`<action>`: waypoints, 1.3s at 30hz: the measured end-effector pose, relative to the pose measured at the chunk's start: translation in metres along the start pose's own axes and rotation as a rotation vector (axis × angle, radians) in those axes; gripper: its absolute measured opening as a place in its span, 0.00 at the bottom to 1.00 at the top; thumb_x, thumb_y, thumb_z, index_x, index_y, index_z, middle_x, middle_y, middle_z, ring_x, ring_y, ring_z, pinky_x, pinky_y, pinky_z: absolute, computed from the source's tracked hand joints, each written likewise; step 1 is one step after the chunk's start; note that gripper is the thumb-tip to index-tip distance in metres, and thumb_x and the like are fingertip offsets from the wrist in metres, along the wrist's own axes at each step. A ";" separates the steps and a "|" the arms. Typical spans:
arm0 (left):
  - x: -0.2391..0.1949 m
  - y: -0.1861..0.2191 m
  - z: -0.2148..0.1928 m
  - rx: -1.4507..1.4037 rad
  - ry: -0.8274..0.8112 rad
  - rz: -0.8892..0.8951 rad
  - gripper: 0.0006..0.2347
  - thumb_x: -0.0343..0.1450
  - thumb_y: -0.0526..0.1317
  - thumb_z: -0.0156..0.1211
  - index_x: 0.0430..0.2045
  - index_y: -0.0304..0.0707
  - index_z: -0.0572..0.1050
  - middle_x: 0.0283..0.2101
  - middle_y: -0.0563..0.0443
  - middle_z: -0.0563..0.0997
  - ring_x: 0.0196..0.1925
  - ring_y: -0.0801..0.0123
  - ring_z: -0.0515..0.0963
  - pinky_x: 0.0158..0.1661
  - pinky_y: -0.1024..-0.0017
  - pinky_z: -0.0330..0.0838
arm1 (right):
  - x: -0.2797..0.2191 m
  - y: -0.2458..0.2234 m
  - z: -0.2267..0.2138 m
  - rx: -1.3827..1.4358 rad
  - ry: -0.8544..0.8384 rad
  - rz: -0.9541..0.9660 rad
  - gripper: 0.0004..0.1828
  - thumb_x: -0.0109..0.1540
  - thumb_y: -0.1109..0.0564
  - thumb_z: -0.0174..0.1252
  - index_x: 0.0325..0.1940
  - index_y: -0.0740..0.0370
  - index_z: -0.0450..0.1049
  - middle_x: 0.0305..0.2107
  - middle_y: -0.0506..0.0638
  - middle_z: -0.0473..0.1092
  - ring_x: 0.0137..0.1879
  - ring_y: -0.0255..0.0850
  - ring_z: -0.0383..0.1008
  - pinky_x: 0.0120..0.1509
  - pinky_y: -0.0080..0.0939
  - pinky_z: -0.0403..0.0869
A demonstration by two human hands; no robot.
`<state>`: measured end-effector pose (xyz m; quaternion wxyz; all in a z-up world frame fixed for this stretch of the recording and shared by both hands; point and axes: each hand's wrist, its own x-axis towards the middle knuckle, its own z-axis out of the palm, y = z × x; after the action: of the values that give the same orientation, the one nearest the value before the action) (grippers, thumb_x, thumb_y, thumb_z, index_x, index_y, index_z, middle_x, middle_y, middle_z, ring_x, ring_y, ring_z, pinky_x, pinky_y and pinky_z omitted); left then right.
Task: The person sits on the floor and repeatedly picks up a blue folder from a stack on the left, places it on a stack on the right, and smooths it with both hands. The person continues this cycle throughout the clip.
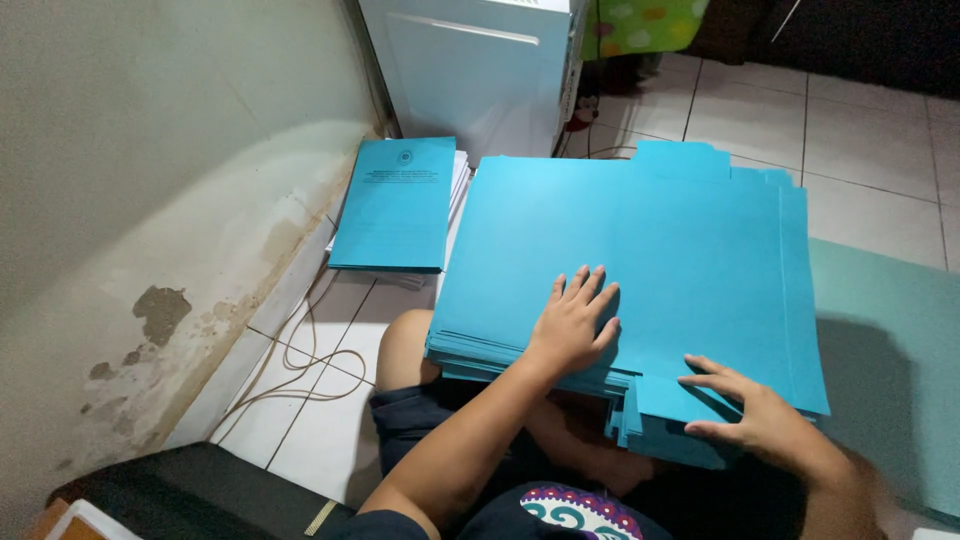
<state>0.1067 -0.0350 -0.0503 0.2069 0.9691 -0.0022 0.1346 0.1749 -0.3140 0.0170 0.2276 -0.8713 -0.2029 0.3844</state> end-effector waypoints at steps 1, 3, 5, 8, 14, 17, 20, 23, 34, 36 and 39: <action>0.000 -0.001 0.000 -0.004 0.010 0.003 0.26 0.77 0.52 0.43 0.69 0.41 0.62 0.76 0.38 0.56 0.79 0.47 0.50 0.73 0.44 0.40 | 0.003 0.003 0.003 -0.044 -0.008 -0.029 0.40 0.51 0.46 0.78 0.68 0.36 0.74 0.77 0.29 0.54 0.83 0.33 0.52 0.83 0.48 0.56; 0.001 0.000 -0.002 -0.011 0.022 0.010 0.25 0.77 0.51 0.43 0.69 0.40 0.63 0.76 0.37 0.57 0.79 0.46 0.50 0.72 0.43 0.41 | 0.007 0.005 0.013 -0.089 -0.010 -0.054 0.44 0.51 0.45 0.79 0.71 0.37 0.70 0.78 0.30 0.52 0.82 0.32 0.51 0.82 0.46 0.56; 0.000 0.003 -0.005 -0.046 0.018 -0.006 0.24 0.77 0.50 0.43 0.68 0.40 0.63 0.76 0.38 0.57 0.79 0.46 0.50 0.73 0.43 0.40 | 0.007 0.006 0.031 -0.465 0.133 -0.106 0.46 0.52 0.40 0.77 0.71 0.37 0.62 0.77 0.36 0.49 0.79 0.38 0.54 0.80 0.46 0.59; 0.000 0.003 -0.006 -0.023 0.022 -0.001 0.24 0.77 0.50 0.45 0.68 0.40 0.64 0.75 0.38 0.58 0.79 0.46 0.51 0.72 0.43 0.42 | 0.007 0.001 0.063 -0.715 0.310 -0.204 0.54 0.48 0.41 0.78 0.72 0.45 0.56 0.73 0.50 0.52 0.78 0.51 0.52 0.77 0.55 0.61; -0.001 0.002 -0.003 -0.029 0.044 0.004 0.24 0.76 0.49 0.45 0.67 0.40 0.65 0.75 0.38 0.60 0.79 0.46 0.53 0.72 0.43 0.43 | 0.010 0.004 0.053 -0.669 0.256 -0.178 0.56 0.47 0.43 0.81 0.72 0.44 0.56 0.74 0.47 0.51 0.79 0.47 0.52 0.77 0.54 0.61; -0.001 0.001 -0.002 -0.041 0.050 0.006 0.24 0.77 0.50 0.45 0.67 0.40 0.65 0.75 0.37 0.59 0.79 0.46 0.52 0.73 0.43 0.42 | 0.008 -0.005 0.035 -0.596 0.142 -0.126 0.50 0.51 0.42 0.81 0.70 0.42 0.60 0.74 0.43 0.51 0.78 0.41 0.54 0.77 0.47 0.64; -0.001 -0.001 0.003 -0.018 0.041 0.008 0.24 0.76 0.50 0.46 0.67 0.41 0.64 0.75 0.37 0.59 0.78 0.45 0.53 0.72 0.43 0.43 | 0.001 -0.005 0.016 -0.387 0.076 -0.066 0.41 0.51 0.43 0.81 0.65 0.38 0.70 0.74 0.37 0.56 0.79 0.35 0.56 0.80 0.45 0.61; -0.001 -0.001 -0.002 -0.045 0.048 0.014 0.24 0.76 0.49 0.46 0.67 0.40 0.65 0.75 0.38 0.59 0.79 0.46 0.53 0.73 0.44 0.43 | -0.005 -0.004 0.001 -0.180 0.041 -0.053 0.39 0.50 0.46 0.79 0.65 0.42 0.75 0.73 0.35 0.62 0.78 0.36 0.61 0.80 0.49 0.61; -0.002 0.007 -0.007 0.016 0.052 0.003 0.24 0.76 0.53 0.48 0.68 0.48 0.68 0.73 0.37 0.65 0.77 0.44 0.60 0.72 0.41 0.47 | 0.051 0.041 0.033 -0.109 0.805 -0.192 0.16 0.62 0.42 0.67 0.52 0.46 0.79 0.50 0.47 0.74 0.60 0.53 0.74 0.63 0.54 0.73; -0.004 0.010 -0.010 0.046 0.032 0.027 0.26 0.75 0.55 0.48 0.69 0.49 0.66 0.73 0.36 0.65 0.77 0.42 0.59 0.71 0.39 0.47 | 0.058 0.037 0.041 -0.256 0.869 -0.192 0.25 0.58 0.40 0.68 0.57 0.45 0.75 0.55 0.48 0.68 0.62 0.55 0.70 0.67 0.56 0.70; -0.001 0.011 -0.004 0.069 0.021 0.279 0.26 0.74 0.57 0.53 0.69 0.60 0.65 0.74 0.42 0.64 0.77 0.44 0.61 0.71 0.39 0.51 | 0.065 0.020 0.054 -0.467 0.708 -0.076 0.39 0.70 0.33 0.41 0.80 0.55 0.54 0.76 0.69 0.47 0.83 0.65 0.37 0.81 0.72 0.41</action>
<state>0.1035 -0.0430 -0.0427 0.1526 0.9644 -0.1302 0.1721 0.1779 -0.2827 -0.0635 0.0936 -0.9697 -0.2258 -0.0035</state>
